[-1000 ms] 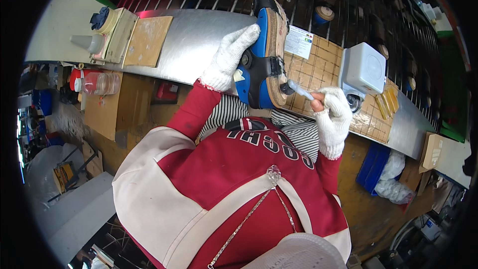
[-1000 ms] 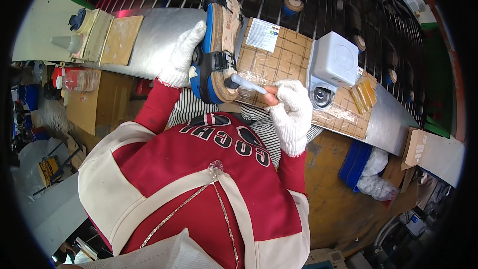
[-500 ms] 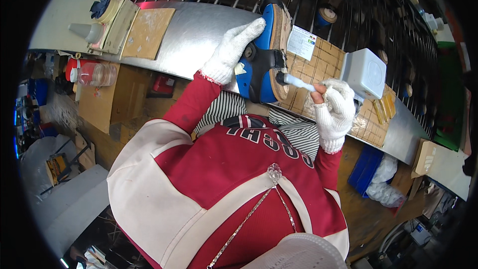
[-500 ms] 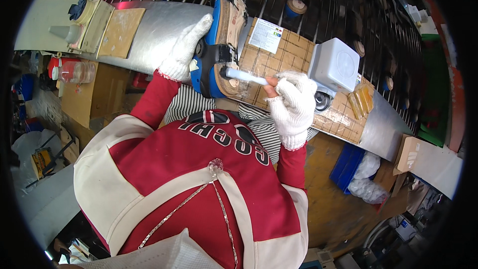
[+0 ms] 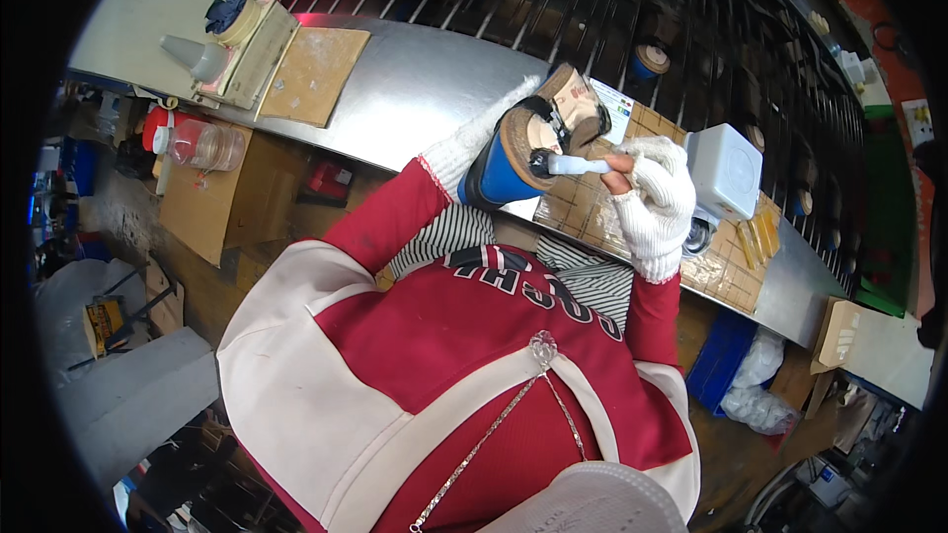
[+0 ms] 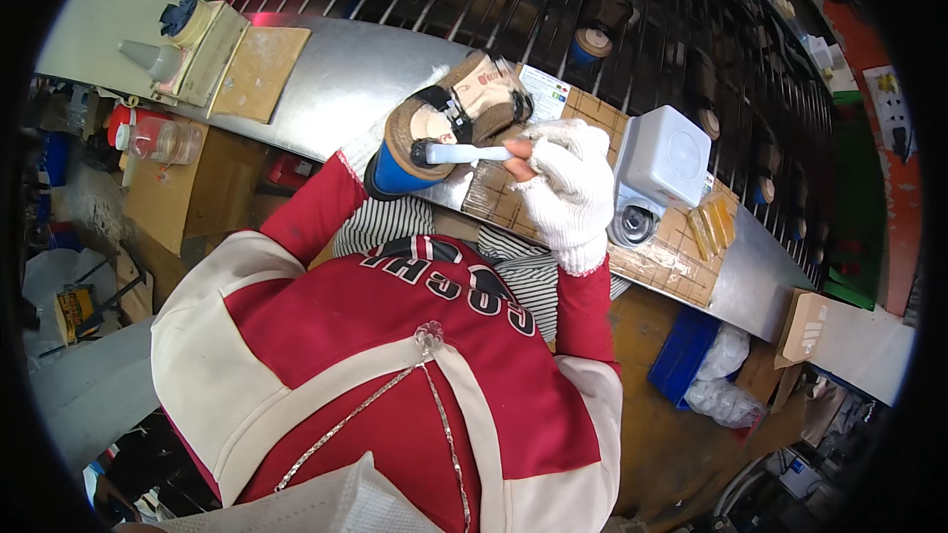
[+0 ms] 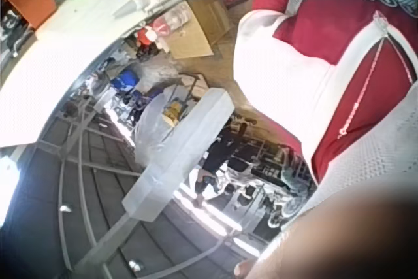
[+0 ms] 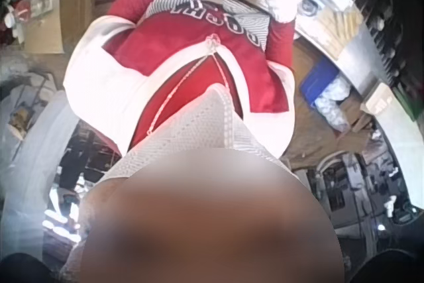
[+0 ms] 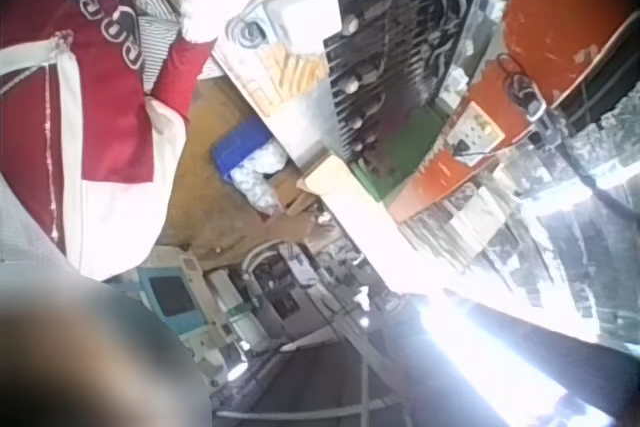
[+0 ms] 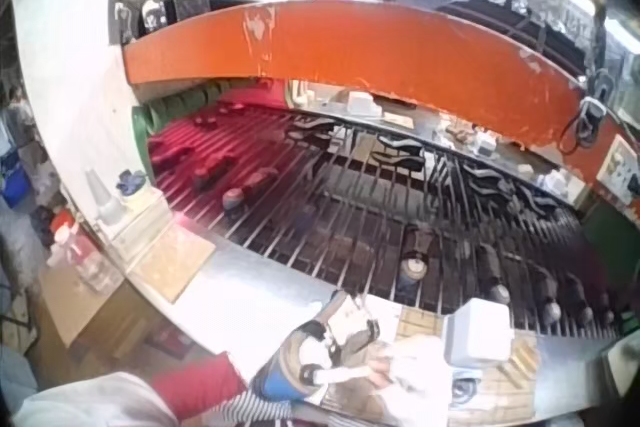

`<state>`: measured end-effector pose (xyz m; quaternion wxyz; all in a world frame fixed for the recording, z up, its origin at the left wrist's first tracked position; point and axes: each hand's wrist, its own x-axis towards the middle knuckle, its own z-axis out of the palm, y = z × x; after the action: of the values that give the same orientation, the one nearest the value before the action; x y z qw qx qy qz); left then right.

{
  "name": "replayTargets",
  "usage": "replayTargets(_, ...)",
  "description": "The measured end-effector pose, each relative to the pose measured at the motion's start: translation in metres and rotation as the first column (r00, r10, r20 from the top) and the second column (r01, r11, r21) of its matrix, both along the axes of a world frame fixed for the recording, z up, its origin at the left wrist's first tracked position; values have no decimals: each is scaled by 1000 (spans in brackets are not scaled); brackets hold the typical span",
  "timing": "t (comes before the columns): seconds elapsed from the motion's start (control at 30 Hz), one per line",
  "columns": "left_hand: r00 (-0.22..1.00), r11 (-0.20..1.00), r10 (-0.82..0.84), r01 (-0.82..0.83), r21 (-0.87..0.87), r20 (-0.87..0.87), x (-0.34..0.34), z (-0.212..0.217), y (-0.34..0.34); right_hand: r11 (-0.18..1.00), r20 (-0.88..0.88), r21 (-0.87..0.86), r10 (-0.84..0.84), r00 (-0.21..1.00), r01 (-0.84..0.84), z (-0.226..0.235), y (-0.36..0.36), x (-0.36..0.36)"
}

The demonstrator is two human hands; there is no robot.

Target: The person holds a blue and black shoe and repeatedly applies a dark adhesive to the sole and side edges using a small brush. The shoe is rotated to access different areas while the person dips the brush into a container to reload adhesive.

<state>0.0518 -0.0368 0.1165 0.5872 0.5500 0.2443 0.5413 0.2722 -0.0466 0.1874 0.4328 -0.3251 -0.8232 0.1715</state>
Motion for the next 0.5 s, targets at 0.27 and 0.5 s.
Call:
replayTargets(0.27, 999, 803, -30, 2, -596, -37, -23, 33, -56, 995, -20, 30, 95, 995, -94, 0, 12, -14)
replayTargets(0.5, 684, 624, -113, 614, -484, 721, -23, 25, -42, 1000, -34, -28, -2, 999, 1, 6, -12, 0)
